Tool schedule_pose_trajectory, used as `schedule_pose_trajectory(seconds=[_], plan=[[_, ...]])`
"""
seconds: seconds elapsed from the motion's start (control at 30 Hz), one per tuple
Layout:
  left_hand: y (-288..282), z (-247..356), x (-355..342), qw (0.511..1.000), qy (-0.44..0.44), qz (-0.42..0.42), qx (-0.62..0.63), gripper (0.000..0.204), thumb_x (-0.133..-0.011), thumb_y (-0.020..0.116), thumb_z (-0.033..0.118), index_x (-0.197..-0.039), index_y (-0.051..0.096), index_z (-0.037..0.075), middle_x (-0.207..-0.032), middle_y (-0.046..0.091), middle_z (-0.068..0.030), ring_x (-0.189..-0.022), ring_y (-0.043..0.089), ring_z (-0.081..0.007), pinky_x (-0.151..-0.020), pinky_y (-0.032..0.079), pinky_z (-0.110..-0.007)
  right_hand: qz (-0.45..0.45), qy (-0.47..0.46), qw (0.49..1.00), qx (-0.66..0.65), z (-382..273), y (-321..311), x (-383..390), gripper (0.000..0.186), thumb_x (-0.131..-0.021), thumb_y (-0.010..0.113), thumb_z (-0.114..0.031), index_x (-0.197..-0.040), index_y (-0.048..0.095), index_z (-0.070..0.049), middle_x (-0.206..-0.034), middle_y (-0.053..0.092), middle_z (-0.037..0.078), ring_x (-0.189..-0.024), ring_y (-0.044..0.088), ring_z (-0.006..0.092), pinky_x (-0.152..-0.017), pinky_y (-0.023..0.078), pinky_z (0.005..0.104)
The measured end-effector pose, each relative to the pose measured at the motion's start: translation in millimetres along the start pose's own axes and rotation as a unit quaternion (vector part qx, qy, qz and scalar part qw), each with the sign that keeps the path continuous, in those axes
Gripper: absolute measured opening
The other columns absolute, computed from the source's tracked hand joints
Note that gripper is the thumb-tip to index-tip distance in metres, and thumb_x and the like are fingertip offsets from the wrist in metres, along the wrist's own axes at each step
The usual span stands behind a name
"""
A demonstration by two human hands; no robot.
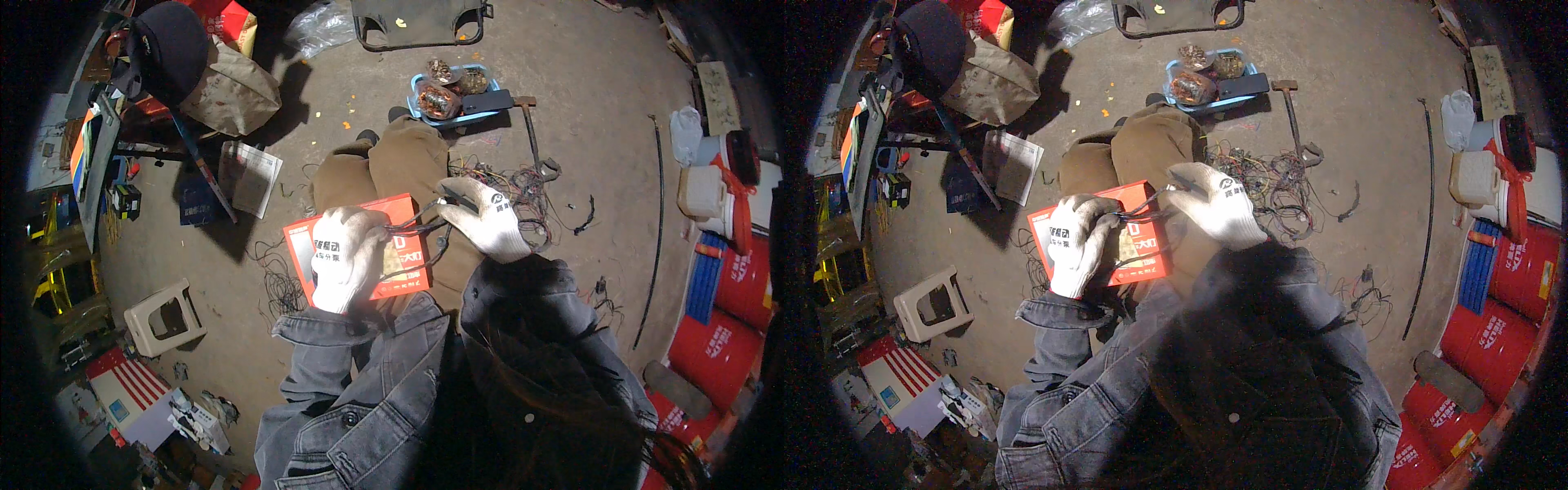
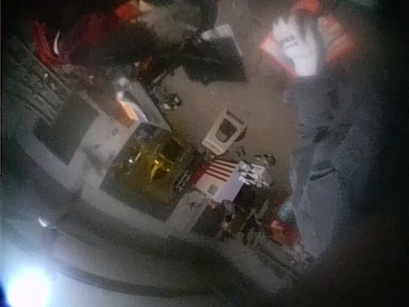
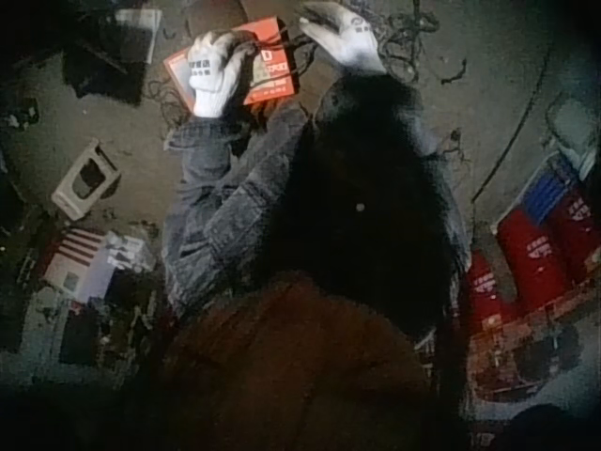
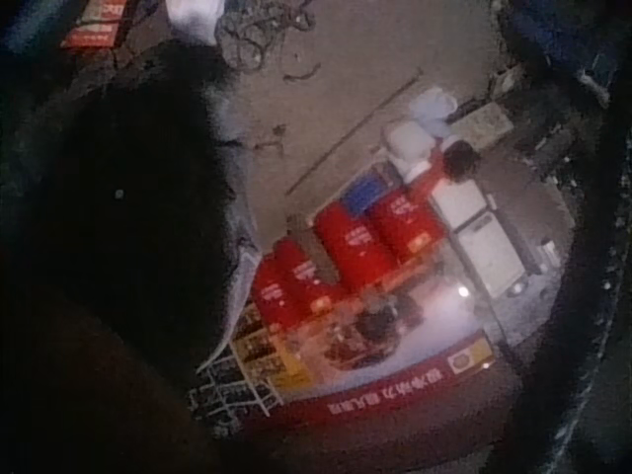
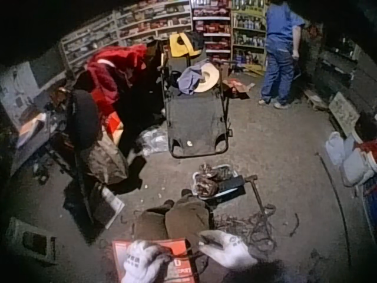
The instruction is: The person sits on the floor and uses pliers to strip insulation from several multi-colored wires. They repeatedly cut, pull, and twist the wire ends while working over a red box.
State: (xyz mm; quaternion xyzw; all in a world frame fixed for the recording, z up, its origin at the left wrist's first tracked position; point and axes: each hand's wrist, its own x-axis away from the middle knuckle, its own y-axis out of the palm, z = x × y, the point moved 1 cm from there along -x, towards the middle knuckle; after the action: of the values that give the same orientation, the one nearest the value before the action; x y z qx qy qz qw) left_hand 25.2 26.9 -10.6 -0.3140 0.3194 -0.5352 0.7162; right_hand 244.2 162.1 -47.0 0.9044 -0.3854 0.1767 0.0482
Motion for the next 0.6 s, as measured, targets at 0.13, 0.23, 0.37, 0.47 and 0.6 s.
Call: schedule_pose_trajectory(seconds=[0.13,0.23,0.37,0.47,0.6], plan=[[0,4,-2,0.999,0.013,0.034,-0.001,0.013,-0.078,0.071,0.012,-0.09,0.076,0.009,-0.093,0.07,-0.0113,-0.095,0.063,-0.0344,-0.085,0.049,-0.045,0.01,-0.012,1.0,-0.009,8,0,2,0.052,-0.099,0.072,-0.022,-0.14,0.058,0.006,-0.133,0.069,0.021,-0.125,0.065,0.0271,-0.106,0.052,0.0375],[-1,6,-4,0.999,0.034,0.026,0.008,0.012,-0.078,0.071,0.012,-0.089,0.076,0.01,-0.093,0.07,-0.0104,-0.094,0.064,-0.0341,-0.085,0.049,-0.046,0.021,-0.007,0.999,-0.025,13,-3,2,0.049,-0.099,0.072,-0.022,-0.136,0.061,0.006,-0.129,0.071,0.02,-0.123,0.066,0.0251,-0.104,0.052,0.0365],[-2,7,-4,0.999,0.039,0.03,-0.003,0.011,-0.077,0.07,0.01,-0.088,0.075,0.009,-0.092,0.07,-0.0091,-0.094,0.064,-0.0338,-0.085,0.049,-0.046,0.082,0.027,0.995,-0.058,18,-15,-3,0.035,-0.103,0.065,-0.015,-0.132,0.063,0.005,-0.11,0.071,0.008,-0.095,0.066,0.0122,-0.083,0.054,0.0284],[-2,5,-2,0.998,0.057,0.025,-0.012,0.014,-0.079,0.072,0.011,-0.092,0.075,0.009,-0.096,0.07,-0.0102,-0.096,0.064,-0.0342,-0.086,0.049,-0.046,0.18,0.055,0.963,-0.191,27,-23,-3,0.036,-0.103,0.069,-0.017,-0.13,0.063,0.006,-0.107,0.071,0.005,-0.088,0.065,0.0105,-0.075,0.053,0.0268],[0,1,-1,1.0,0.021,0.001,-0.022,0.017,-0.082,0.074,0.016,-0.096,0.076,0.007,-0.103,0.071,-0.012,-0.1,0.063,-0.0339,-0.09,0.049,-0.045,0.149,0.083,0.964,-0.202,43,-34,-1,0.037,-0.103,0.07,-0.018,-0.13,0.063,0.005,-0.109,0.072,0.007,-0.09,0.067,0.0133,-0.076,0.056,0.0284]])
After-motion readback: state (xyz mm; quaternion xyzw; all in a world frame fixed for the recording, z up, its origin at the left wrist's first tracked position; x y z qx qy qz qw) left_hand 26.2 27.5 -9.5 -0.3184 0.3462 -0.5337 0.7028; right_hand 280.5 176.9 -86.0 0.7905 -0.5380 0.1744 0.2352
